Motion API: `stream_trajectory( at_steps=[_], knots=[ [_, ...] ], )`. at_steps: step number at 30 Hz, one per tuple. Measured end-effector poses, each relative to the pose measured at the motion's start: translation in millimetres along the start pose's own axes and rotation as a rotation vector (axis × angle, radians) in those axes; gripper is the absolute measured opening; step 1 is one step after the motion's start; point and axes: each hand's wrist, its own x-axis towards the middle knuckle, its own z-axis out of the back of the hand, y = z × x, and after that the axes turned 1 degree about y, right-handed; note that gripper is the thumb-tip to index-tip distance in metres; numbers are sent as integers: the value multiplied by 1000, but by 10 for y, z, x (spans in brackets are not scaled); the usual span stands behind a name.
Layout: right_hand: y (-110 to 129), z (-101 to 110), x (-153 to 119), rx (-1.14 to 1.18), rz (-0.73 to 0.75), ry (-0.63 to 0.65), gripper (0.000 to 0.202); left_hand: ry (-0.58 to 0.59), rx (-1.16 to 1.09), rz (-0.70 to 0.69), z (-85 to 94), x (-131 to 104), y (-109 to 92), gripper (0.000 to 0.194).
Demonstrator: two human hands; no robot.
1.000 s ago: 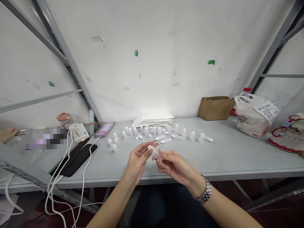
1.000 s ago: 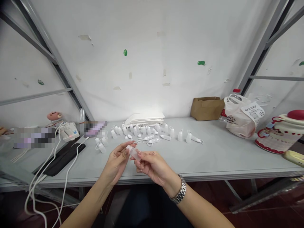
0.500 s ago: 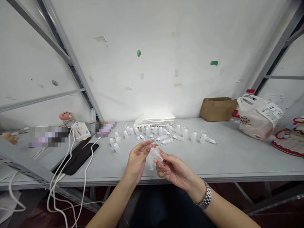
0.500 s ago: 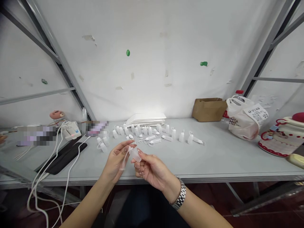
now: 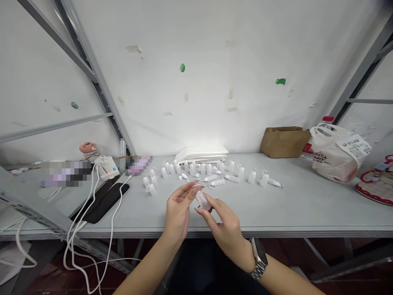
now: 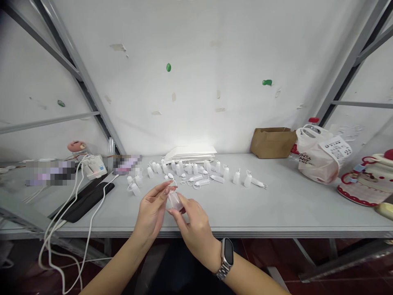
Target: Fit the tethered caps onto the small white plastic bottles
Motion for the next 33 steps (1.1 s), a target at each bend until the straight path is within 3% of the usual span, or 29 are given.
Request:
stream_trajectory(
  at_steps=[3,6,8,13,17,20,23,27,33],
  knots=[
    [-77,-28,-55,-223,210,-23,34,-6,-37,38,-3,-2,10,23],
    [-67,-12,-55,-245,225,-18,32,22,-45,106,-17,2,4,24],
    [-25,14,-30,-156,127,-1,28,40,-42,145,-26,13,-14,24],
    [88,110,101,232,-280,134,17,56,-27,160,-11,65,-32,27],
    [102,205,240,631,-573,233,28,69,-59,128,29,101,28,24],
    [62,260,315,964,-730,273,31,90,-97,109,39,111,69,22],
    [21,277,347,1102,-793,292,30,75,-82,82,38,113,75,20],
    [12,268,346,931,-689,238,41,10,-59,46,61,124,52,16],
    [-4,235,252,263,-304,147,32,-21,-46,37,45,103,16,14]
  ],
)
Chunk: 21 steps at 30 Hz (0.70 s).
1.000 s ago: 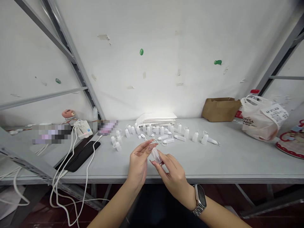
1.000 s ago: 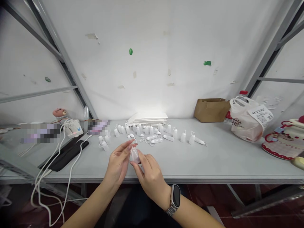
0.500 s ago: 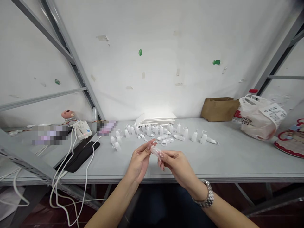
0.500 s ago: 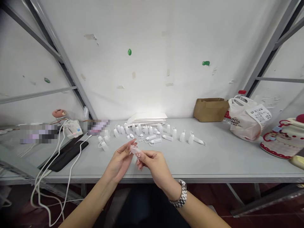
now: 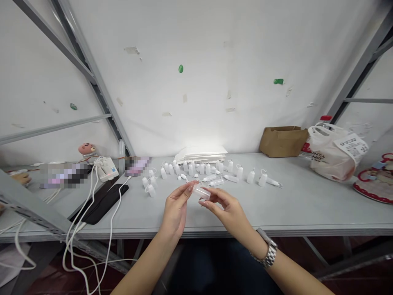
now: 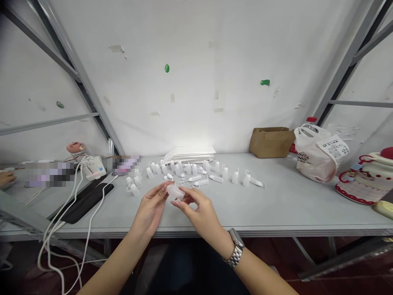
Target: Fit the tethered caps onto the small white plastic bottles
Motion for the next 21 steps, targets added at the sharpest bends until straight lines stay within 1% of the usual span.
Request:
stream_trajectory(
  at_steps=[2,4,7,9,15,18,21],
  knots=[
    [-34,-16,-37,-193,147,-63,22,29,-5,20,-28,-27,-6,14],
    [-64,-28,-67,-331,313,-103,18,58,-21,36,-50,-54,-12,15],
    [-97,-45,-93,-495,552,-168,21,57,-27,47,-57,-86,-25,15],
    [-117,-58,-100,-587,644,-198,26,31,-16,54,-53,-103,-37,15],
    [-168,-104,-128,-793,802,-245,38,-6,34,70,-83,-163,-44,16],
    [-177,-125,-155,-837,813,-259,39,-8,19,49,-104,-175,-4,16],
    [-194,-142,-173,-844,779,-240,36,-5,-40,49,-104,-153,57,14]
  ],
)
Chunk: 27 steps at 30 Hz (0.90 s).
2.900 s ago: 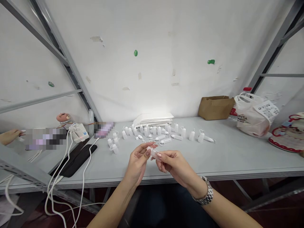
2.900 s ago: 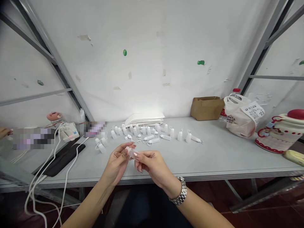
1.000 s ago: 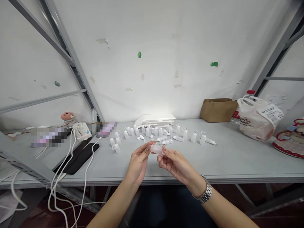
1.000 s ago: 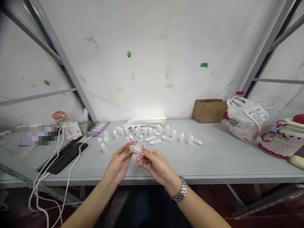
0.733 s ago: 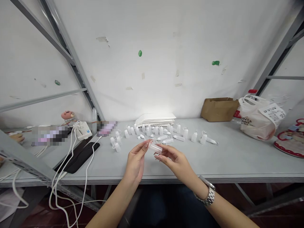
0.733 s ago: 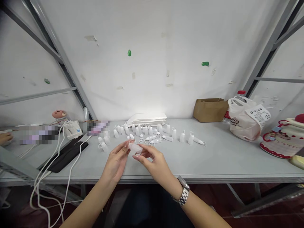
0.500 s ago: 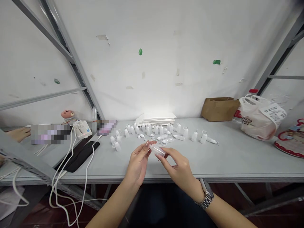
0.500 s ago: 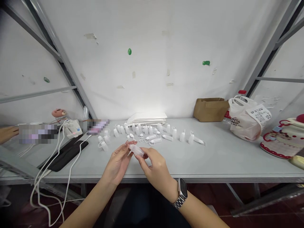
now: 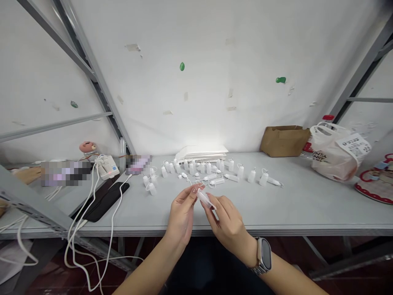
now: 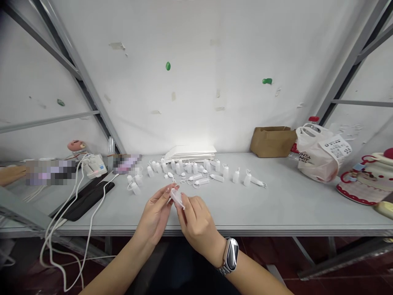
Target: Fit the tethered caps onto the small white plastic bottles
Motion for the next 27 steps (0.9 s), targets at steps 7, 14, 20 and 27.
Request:
stream_trajectory(
  at_steps=[7,14,20,27],
  knots=[
    [9,-1,91,622,-561,134,12,50,-66,41,-7,29,42,13],
    [-33,64,247,1634,-1122,404,21,71,14,103,-53,-6,-82,22],
    [-84,69,253,1742,-1162,483,23,74,96,89,-27,12,-153,23],
    [-25,97,252,1011,-918,314,21,142,114,54,26,42,-137,15]
  ],
)
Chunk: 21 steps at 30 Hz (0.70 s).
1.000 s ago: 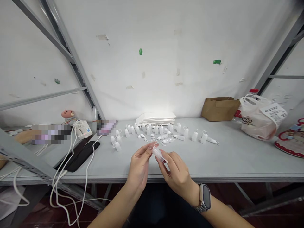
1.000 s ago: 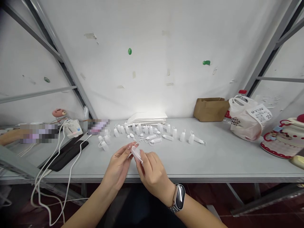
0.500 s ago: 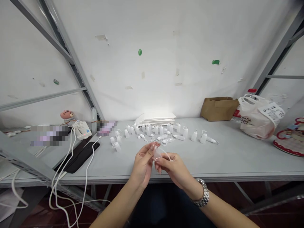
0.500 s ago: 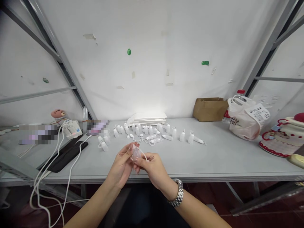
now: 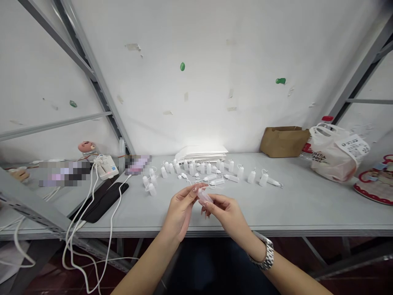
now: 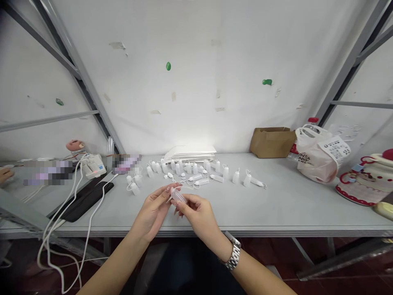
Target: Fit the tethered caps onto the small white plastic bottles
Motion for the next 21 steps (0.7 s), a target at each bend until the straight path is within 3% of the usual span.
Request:
stream_trajectory(
  at_steps=[7,11,15,18,21],
  knots=[
    [-131,-15,-96,-720,646,-234,17,31,-44,43,-40,-43,17,17],
    [-202,-32,-105,-916,756,-274,21,19,-88,20,-70,-55,74,16],
    [-153,-30,-91,-726,588,-230,16,29,-91,39,-70,-41,93,14],
    [-32,33,-46,-366,216,-68,26,81,-66,64,-37,-15,80,15],
    [62,125,15,94,-139,172,37,146,-65,96,5,10,60,16]
  ],
)
